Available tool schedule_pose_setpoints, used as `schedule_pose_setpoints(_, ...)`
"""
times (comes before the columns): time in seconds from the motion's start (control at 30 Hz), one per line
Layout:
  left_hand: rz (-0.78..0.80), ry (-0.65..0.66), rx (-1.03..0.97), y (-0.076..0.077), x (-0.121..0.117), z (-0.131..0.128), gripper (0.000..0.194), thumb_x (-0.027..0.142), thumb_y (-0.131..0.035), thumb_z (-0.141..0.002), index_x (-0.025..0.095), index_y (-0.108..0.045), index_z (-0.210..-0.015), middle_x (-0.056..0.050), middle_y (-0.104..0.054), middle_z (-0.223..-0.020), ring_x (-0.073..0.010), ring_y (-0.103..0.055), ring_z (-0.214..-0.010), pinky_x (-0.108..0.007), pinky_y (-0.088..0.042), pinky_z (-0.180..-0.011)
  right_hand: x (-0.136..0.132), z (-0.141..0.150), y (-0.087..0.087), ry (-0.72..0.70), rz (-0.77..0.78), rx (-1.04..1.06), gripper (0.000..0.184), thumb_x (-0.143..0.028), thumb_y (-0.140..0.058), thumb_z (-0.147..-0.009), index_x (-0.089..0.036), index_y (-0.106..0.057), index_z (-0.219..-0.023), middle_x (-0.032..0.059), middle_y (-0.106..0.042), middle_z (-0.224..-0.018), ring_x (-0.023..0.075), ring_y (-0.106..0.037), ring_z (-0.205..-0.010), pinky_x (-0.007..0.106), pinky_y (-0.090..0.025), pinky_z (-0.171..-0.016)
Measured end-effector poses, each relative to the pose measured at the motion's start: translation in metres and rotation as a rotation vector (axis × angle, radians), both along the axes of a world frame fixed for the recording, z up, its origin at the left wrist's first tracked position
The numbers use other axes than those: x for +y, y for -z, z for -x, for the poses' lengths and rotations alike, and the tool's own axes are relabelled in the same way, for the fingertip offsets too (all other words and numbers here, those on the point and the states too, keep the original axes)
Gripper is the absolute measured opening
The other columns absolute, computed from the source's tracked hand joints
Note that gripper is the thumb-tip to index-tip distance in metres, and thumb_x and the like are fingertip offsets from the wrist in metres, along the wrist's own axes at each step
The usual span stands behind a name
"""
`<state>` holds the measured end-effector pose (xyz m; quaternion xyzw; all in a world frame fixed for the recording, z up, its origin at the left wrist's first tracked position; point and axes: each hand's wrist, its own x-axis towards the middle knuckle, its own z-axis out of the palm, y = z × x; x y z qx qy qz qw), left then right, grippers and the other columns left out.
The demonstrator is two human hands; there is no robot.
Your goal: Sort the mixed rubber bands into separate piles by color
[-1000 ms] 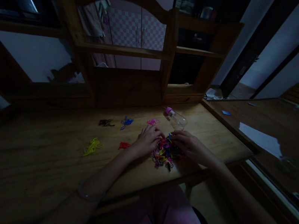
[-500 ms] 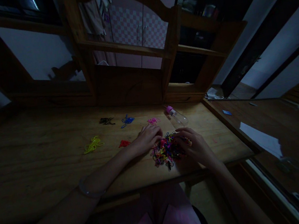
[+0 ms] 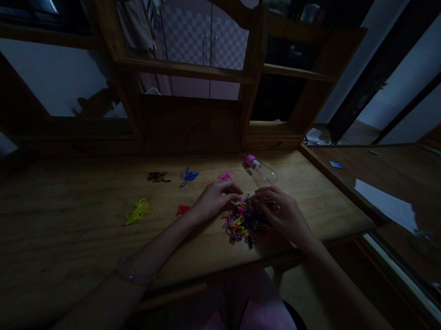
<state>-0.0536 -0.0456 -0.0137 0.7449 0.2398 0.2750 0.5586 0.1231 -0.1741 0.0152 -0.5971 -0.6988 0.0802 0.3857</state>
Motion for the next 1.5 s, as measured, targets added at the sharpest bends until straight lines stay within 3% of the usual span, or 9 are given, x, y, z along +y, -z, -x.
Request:
schedule_pose_setpoints(0.13, 0.115, 0.015, -0.069, -0.005, -0.001, -0.002, 0.015, 0.022, -0.061, -0.079, 0.013, -0.067, -0.089, -0.008, -0.067, -0.090, -0.0182, -0.065, -0.084, -0.030, -0.056, -0.068, 0.000, 0.006, 0.000, 0.006, -0.006, 0.006, 0.019, -0.019, -0.050, -0.092, -0.022, -0.066, -0.101, 0.0081, -0.064, -0.108, 0.0209, -0.061, -0.102, 0.034, -0.048, -0.089)
schedule_pose_setpoints(0.3, 0.056, 0.046, -0.109, -0.010, -0.002, -0.001, 0.014, 0.023, -0.067, -0.077, 0.013, -0.066, -0.087, -0.008, -0.068, -0.091, -0.0181, -0.065, -0.086, -0.030, -0.053, -0.074, 0.000, 0.010, 0.001, 0.053, -0.002, -0.022, 0.020, -0.026, -0.057, -0.091, -0.023, -0.065, -0.109, 0.0071, -0.066, -0.107, 0.0214, -0.061, -0.101, 0.033, -0.048, -0.088)
schedule_pose_setpoints(0.47, 0.093, 0.092, -0.133, -0.012, -0.004, -0.001, 0.022, 0.030, -0.071, -0.076, 0.013, -0.063, -0.087, -0.006, -0.068, -0.088, -0.0173, -0.066, -0.082, -0.027, -0.051, -0.071, 0.004, 0.018, 0.003, 0.067, -0.072, -0.186, 0.016, -0.026, -0.057, -0.092, -0.025, -0.069, -0.103, 0.0059, -0.070, -0.098, 0.0223, -0.062, -0.097, 0.038, -0.042, -0.096)
schedule_pose_setpoints(0.67, -0.099, -0.071, -0.134, -0.012, 0.001, -0.001, 0.024, 0.037, -0.058, -0.086, 0.014, -0.064, -0.080, -0.002, -0.063, -0.077, -0.0129, -0.060, -0.073, -0.024, -0.048, -0.070, 0.002, 0.027, -0.001, 0.078, -0.074, -0.153, 0.014, -0.022, -0.055, -0.092, -0.023, -0.068, -0.098, 0.0055, -0.069, -0.095, 0.0208, -0.062, -0.093, 0.033, -0.045, -0.087)
schedule_pose_setpoints(0.87, -0.143, -0.252, -0.067, -0.007, 0.007, 0.001, 0.036, 0.045, -0.049, -0.090, 0.014, -0.065, -0.082, 0.001, -0.056, -0.066, -0.0099, -0.051, -0.057, -0.019, -0.040, -0.052, 0.002, 0.036, 0.003, -0.097, -0.020, -0.183, 0.010, -0.019, -0.057, -0.091, -0.020, -0.067, -0.093, 0.0057, -0.067, -0.094, 0.0209, -0.059, -0.094, 0.033, -0.045, -0.086)
schedule_pose_setpoints(1.13, -0.120, -0.275, -0.086, -0.004, 0.009, 0.000, 0.038, 0.046, -0.046, -0.091, 0.015, -0.067, -0.086, -0.003, -0.062, -0.075, -0.0100, -0.050, -0.058, -0.019, -0.041, -0.051, 0.012, 0.036, 0.004, -0.339, 0.040, -0.237, 0.014, -0.013, -0.057, -0.091, -0.020, -0.068, -0.093, 0.0046, -0.067, -0.094, 0.0200, -0.055, -0.095, 0.033, -0.045, -0.084)
schedule_pose_setpoints(1.5, -0.157, -0.290, -0.087, -0.002, 0.011, 0.001, 0.043, 0.049, -0.044, -0.091, 0.014, -0.067, -0.082, -0.004, -0.065, -0.078, -0.0134, -0.055, -0.067, -0.020, -0.041, -0.053, 0.020, 0.037, 0.001, -0.412, 0.119, -0.343, 0.020, -0.013, -0.056, -0.091, -0.022, -0.069, -0.104, 0.0057, -0.066, -0.097, 0.0203, -0.054, -0.096, 0.034, -0.045, -0.086)
